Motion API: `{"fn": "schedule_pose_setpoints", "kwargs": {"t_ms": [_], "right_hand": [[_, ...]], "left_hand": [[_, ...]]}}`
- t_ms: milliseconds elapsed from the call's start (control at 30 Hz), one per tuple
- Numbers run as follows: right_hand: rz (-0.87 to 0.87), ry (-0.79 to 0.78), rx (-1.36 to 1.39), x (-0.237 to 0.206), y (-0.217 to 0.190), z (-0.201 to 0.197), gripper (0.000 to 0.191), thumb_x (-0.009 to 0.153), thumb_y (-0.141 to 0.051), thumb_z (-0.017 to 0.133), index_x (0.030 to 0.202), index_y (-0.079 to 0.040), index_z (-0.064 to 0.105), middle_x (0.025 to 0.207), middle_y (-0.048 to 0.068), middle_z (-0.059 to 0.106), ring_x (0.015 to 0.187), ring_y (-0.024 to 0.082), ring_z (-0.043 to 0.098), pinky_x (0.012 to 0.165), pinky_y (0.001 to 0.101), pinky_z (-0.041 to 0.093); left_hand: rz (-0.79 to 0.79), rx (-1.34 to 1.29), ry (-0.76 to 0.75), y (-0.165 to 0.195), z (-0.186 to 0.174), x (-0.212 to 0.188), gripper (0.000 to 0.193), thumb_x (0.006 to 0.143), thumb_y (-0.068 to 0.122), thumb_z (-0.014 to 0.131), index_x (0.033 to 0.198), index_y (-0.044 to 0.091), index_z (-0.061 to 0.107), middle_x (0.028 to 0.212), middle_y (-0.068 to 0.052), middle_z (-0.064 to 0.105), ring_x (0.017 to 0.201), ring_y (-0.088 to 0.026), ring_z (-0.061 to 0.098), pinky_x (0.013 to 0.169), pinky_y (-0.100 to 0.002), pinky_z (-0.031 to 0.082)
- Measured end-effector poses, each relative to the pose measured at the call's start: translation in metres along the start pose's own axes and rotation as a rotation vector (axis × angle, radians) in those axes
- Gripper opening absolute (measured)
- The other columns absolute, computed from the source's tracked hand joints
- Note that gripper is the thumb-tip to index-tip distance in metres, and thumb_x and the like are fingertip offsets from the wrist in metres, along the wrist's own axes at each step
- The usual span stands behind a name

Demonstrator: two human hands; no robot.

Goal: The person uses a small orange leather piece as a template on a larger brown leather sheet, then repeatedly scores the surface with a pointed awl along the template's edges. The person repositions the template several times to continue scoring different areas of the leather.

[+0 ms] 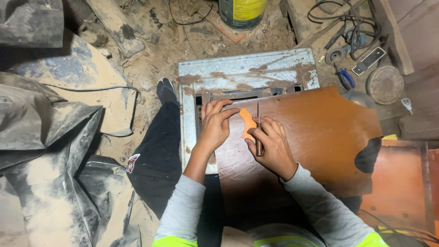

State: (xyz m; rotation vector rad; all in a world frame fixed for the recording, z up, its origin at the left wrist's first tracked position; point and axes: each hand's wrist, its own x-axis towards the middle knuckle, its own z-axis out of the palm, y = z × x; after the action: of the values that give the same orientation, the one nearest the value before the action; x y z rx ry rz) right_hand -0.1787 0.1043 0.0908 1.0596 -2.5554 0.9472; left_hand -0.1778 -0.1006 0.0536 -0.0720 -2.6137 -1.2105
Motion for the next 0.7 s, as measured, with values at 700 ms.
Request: {"fn": "schedule_pose_setpoints", "kwargs": {"t_ms": [700], "right_hand": [[0.01,-0.009,0.0,-0.0022,-0.0025,-0.0003,0.021,0.081,-0.017,0.079,0.097,-0.007,0.069,0.126,0.017,0.065,0.124,0.038,0.056,0.105,0.0501,0.041]], "left_hand": [[0.025,0.027,-0.025,-0.006,-0.0009,-0.0022,0.04,0.084,-0.008,0.057,0.106,0.015,0.081,0.131,-0.006,0.066,0.131,-0.029,0.051,0.122,-0.05,0.021]]}}
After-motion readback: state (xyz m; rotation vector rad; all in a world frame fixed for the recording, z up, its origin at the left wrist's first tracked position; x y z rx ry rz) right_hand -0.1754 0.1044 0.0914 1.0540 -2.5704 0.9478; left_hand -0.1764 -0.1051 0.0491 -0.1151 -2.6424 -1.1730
